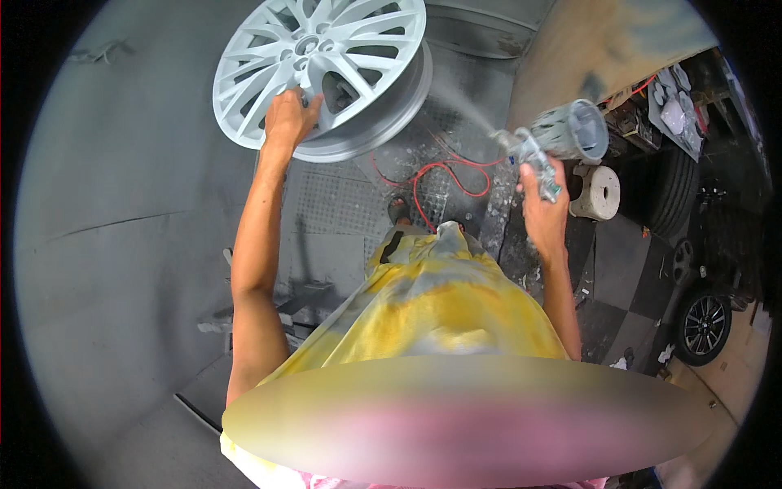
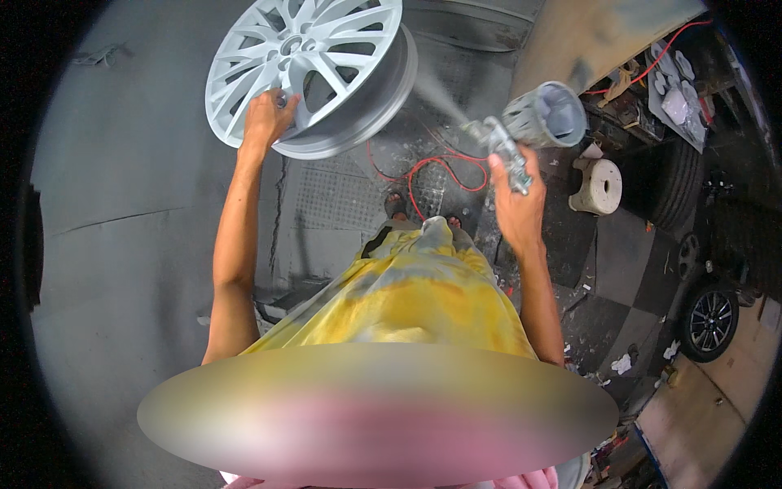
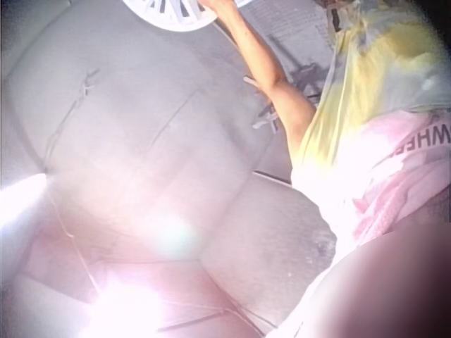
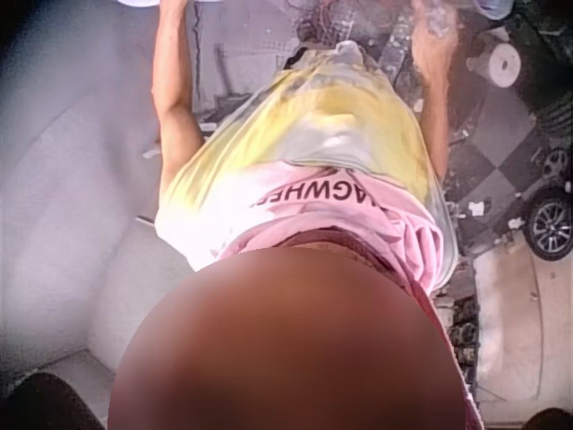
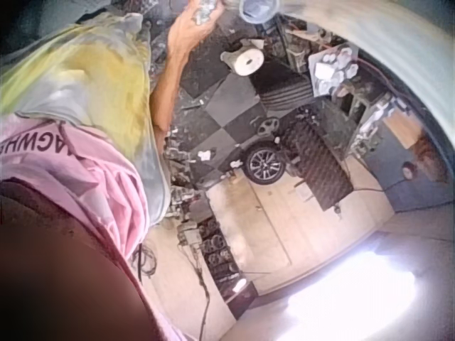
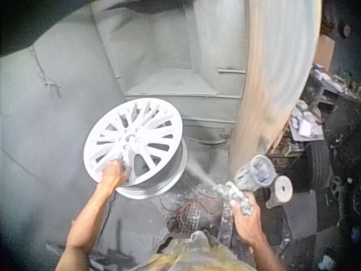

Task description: Painting a car rim with a spray gun in a workshop.

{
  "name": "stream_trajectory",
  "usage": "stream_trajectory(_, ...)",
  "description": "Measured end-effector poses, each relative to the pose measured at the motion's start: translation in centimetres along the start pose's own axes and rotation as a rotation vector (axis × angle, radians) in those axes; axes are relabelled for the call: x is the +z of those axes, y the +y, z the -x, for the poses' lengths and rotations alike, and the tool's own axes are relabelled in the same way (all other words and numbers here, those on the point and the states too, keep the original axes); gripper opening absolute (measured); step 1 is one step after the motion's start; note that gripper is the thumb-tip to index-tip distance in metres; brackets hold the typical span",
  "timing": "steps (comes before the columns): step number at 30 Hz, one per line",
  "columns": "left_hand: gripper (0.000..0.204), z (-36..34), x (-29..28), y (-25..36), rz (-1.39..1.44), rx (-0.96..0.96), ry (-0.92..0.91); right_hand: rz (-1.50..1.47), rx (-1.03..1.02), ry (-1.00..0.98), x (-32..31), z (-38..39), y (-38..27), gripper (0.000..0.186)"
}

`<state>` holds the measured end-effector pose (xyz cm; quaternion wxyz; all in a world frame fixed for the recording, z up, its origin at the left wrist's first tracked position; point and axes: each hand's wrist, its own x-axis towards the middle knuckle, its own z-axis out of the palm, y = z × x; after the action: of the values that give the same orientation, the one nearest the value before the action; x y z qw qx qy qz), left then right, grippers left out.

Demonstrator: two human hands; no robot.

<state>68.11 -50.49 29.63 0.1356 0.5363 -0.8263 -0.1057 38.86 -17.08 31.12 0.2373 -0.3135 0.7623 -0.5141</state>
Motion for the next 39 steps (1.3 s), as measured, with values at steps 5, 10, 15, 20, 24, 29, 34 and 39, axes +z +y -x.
stream_trajectory(5, 0.053, -0.4, -0.7, 0.2, -0.093, -0.139, -0.074, -0.222, 0.119, -0.274, 0.7, 4.0, -1.2, 0.035)
stream_trajectory(10, 0.048, -0.6, -0.6, -1.2, -0.205, -0.172, -0.071, -0.321, 0.064, -0.261, 0.2, 3.6, -1.9, 0.035)
stream_trajectory(15, 0.044, -2.2, -1.3, -2.9, -0.278, -0.225, -0.112, -0.071, -0.127, 0.03, -2.1, -0.4, -2.6, 0.032)
stream_trajectory(20, 0.049, -4.1, -1.6, -5.4, -0.301, -0.185, -0.079, -0.006, -0.11, -0.019, -2.4, -0.4, -2.1, 0.032)
stream_trajectory(24, 0.041, -5.8, -1.7, -8.2, -0.338, -0.144, -0.105, -0.173, 0.121, -0.285, -0.7, 2.7, -2.2, 0.033)
stream_trajectory(29, 0.047, -7.2, -2.3, -9.5, -0.321, -0.156, -0.056, -0.223, 0.085, -0.291, -0.4, 2.7, -3.4, 0.035)
stream_trajectory(34, 0.042, -7.1, -3.1, -6.2, -0.269, -0.163, 0.026, -0.077, -0.181, -0.011, -3.8, -2.4, -4.1, 0.034)
stream_trajectory(39, 0.042, -5.4, -3.6, 0.9, -0.048, 0.095, 0.155, -0.033, -0.097, -0.067, -4.1, -3.2, -3.2, 0.034)
